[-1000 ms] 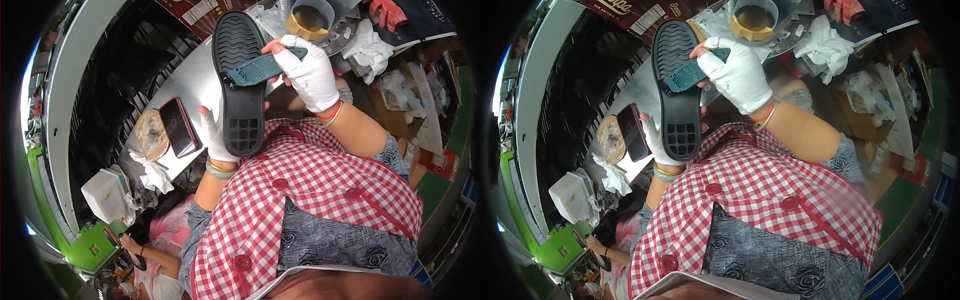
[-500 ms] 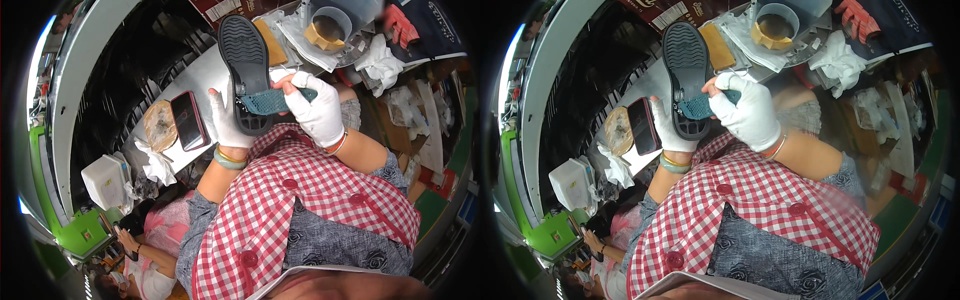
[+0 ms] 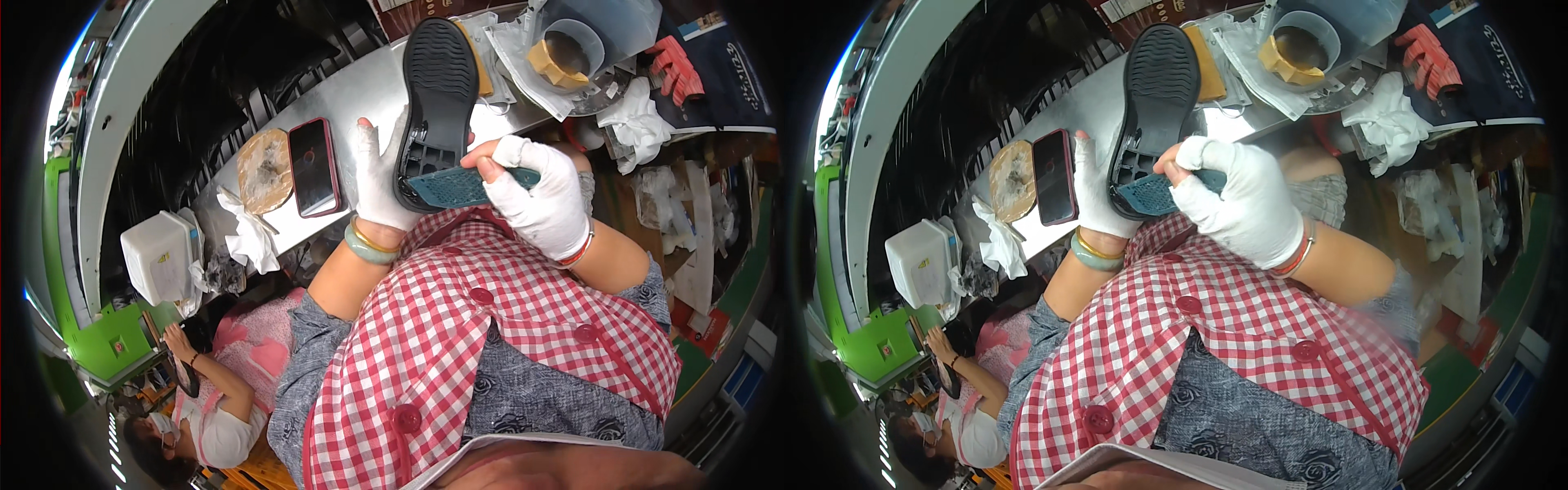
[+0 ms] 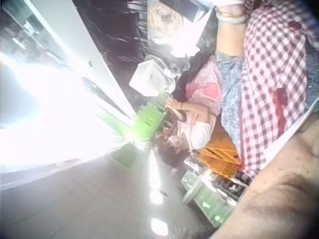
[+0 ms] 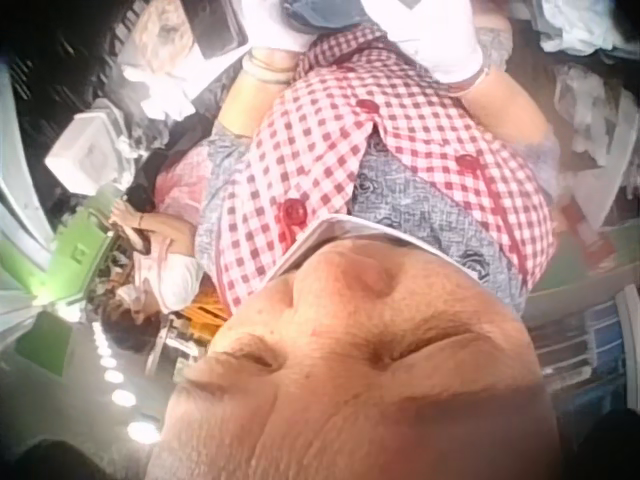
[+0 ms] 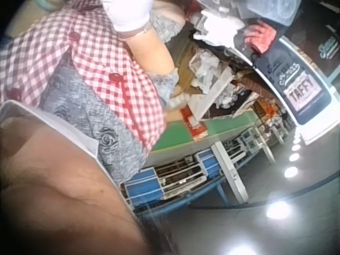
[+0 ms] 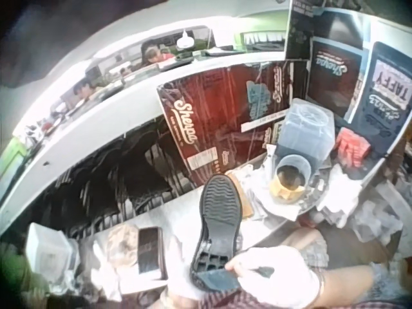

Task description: The person scrubs the soles of black slip-on shoes using a small blue brush. They repeatedly dip the brush into a container of liquid and scrub the textured bottom of the shoes, then place the cleaned shoes on a nearby counter. A second person is visible in the background performing a similar task.

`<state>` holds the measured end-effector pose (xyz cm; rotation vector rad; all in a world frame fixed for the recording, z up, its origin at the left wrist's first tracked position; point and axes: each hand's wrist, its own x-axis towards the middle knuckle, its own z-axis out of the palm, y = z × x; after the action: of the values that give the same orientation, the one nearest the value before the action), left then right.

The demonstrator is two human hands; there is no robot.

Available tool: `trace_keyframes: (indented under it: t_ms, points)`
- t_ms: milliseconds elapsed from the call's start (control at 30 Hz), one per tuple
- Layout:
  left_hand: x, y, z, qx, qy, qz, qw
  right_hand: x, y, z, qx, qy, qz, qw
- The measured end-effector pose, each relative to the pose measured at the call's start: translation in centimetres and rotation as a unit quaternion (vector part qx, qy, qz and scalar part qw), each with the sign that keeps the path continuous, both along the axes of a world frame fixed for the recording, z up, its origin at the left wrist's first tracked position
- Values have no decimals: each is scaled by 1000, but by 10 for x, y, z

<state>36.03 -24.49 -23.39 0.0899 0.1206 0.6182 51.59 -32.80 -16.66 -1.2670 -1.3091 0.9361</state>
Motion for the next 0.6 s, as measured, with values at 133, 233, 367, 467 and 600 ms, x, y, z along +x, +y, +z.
trace_keyframes:
  t_ms: [133,233,367,467,600]
  points:
    - [-6,1,5,44,126,-18,991,6,4,18,-102,37,76,991]
    - [-7,-2,10,28,176,-11,984,7,14,17,-108,34,120,986]
    - [-15,3,9,66,180,-72,979,5,25,33,-184,47,163,968]
    - [-19,5,13,72,225,-91,967,3,32,33,-185,44,195,962]
    - [-22,10,14,165,249,-109,948,-4,42,44,-226,5,234,946]
